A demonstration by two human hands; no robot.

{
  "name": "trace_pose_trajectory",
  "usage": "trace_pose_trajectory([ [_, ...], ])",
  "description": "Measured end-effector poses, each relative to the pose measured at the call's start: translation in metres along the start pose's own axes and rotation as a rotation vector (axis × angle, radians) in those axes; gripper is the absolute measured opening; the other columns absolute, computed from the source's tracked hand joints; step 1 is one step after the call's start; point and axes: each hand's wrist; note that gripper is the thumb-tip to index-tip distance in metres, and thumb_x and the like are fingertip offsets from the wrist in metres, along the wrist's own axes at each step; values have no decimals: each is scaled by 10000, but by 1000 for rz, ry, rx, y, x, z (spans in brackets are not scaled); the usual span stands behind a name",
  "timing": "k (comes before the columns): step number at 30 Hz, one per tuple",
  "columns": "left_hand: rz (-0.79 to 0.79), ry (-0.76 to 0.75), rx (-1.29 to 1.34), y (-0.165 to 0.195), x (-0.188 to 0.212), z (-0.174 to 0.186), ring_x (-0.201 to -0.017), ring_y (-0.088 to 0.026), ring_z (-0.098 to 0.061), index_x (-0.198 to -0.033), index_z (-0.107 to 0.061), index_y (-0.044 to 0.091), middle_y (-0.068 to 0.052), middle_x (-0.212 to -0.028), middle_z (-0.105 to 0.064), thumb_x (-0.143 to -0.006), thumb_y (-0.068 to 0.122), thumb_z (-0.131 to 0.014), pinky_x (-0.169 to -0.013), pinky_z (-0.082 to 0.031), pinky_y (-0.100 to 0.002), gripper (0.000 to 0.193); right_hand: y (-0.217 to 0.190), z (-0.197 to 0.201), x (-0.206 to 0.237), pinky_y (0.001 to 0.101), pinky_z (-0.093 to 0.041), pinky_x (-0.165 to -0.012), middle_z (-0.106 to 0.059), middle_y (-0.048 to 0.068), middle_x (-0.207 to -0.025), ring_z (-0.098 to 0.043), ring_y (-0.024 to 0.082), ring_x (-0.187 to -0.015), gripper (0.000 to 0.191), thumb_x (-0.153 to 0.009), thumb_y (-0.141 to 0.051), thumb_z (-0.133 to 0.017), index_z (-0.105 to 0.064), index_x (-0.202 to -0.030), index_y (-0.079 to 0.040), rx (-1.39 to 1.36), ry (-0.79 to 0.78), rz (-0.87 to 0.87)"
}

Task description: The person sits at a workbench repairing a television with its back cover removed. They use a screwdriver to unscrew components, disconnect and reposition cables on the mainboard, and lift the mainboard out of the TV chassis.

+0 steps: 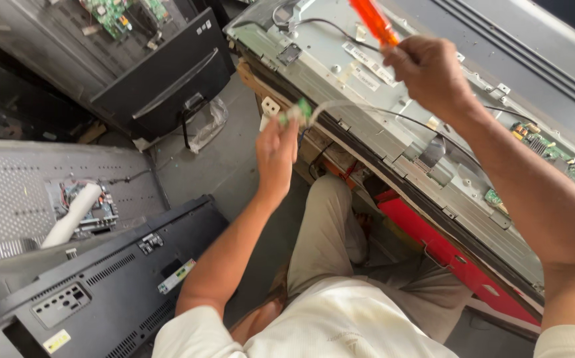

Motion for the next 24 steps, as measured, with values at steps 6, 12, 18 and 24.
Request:
trace_pose_trajectory([
  [6, 271, 161, 231, -47, 67, 49, -468, -22, -324, -993, -648, 64, 80, -597, -387, -1065, 227, -594, -424, -243, -226, 186, -23, -10, 0, 251, -381, -429, -518, -18, -616, -489, 53, -483, 208, -1161, -233, -569, -590, -1186, -27, -389, 195, 263],
  [12, 779, -39, -161, -107, 62, 116, -455, -59, -363, -1074, -696, 82, 58, -601, -428, -927, 252, -629, -395, -259, -255, 234, -29, -30, -47, 296, -420, -456, -569, 60, -689, -563, 146, -517, 265, -1197, -115, -524, -622, -981, 0, -718, 262, 395],
  [18, 236, -23, -519, -82, -25, 162, -625, -31, -539, -1079, -706, 28, 50, -730, -595, -1027, 267, -642, -532, -405, -215, 253, -13, -71, -91, 299, -390, -500, -563, 69, -681, -519, 131, -554, 287, -1175, -91, -598, -599, -899, -12, -867, 217, 358],
  [24, 327, -185, 114, 9, -111, 139, -561, -107, -453, -1167, -645, -4, -26, -729, -533, -1026, 76, -450, -501, -361, -264, 254, 9, -111, -138, 264, -412, -490, -648, 1, -689, -531, 74, -549, 233, -1103, -107, -570, -676, -901, -59, -207, 278, 236],
])
Point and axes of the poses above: each hand's wrist, its own x-axis away from the middle knuckle, its own z-axis out of the back of the hand, y = z × x
